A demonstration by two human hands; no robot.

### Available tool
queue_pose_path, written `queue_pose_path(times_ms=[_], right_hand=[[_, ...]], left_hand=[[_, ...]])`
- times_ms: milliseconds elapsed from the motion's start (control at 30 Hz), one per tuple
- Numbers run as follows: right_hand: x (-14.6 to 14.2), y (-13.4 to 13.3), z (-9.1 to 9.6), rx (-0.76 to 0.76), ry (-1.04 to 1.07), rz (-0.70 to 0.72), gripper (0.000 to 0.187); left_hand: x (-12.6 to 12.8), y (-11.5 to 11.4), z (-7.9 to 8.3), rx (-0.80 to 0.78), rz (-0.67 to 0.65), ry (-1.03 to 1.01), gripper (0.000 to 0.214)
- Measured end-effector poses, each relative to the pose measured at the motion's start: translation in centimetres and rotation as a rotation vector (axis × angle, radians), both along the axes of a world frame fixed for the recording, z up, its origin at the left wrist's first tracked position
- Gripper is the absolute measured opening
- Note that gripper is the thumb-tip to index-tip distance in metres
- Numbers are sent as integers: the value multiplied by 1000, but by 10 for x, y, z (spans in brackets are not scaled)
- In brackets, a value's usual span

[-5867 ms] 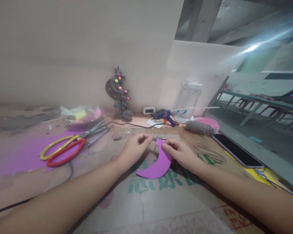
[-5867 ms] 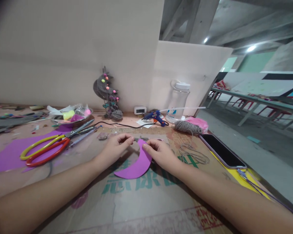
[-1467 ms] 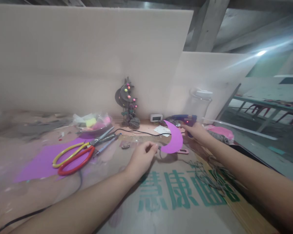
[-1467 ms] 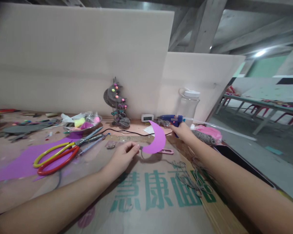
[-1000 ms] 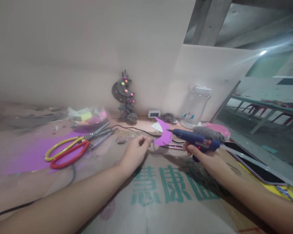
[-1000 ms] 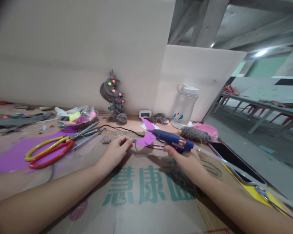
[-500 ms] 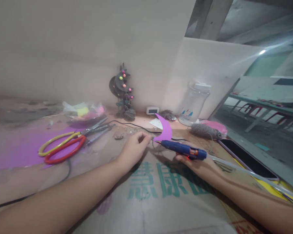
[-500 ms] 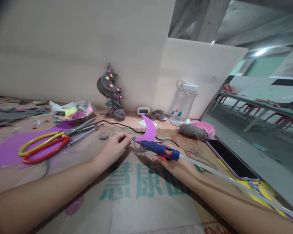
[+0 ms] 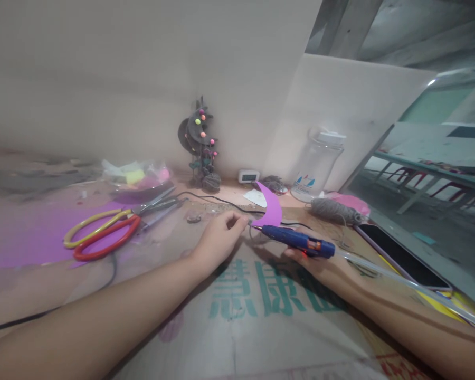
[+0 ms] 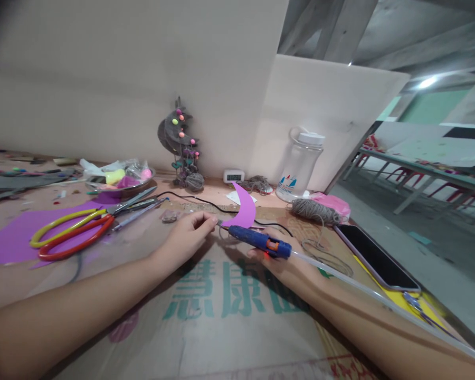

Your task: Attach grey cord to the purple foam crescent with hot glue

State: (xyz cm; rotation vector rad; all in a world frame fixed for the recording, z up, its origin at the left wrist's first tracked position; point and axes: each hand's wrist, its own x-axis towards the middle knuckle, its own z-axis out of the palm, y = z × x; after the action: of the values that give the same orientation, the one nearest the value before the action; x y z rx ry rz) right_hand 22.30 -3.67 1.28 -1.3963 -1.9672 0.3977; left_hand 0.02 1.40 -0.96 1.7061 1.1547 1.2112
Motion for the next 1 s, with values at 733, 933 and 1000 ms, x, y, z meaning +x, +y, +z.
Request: queue_pose_path(times_ms=[733,933,1000], right_hand=[[2,0,-2,3,-80,-21,20],[6,2,-5,1,-97,-2,17],[6,3,-6,-11,-94,9,17]], left_hand=[[0,-4,3,0,1,4,26],[1,-4,5,-8,12,18,26],[0,-5,5,-10,15,18,27]])
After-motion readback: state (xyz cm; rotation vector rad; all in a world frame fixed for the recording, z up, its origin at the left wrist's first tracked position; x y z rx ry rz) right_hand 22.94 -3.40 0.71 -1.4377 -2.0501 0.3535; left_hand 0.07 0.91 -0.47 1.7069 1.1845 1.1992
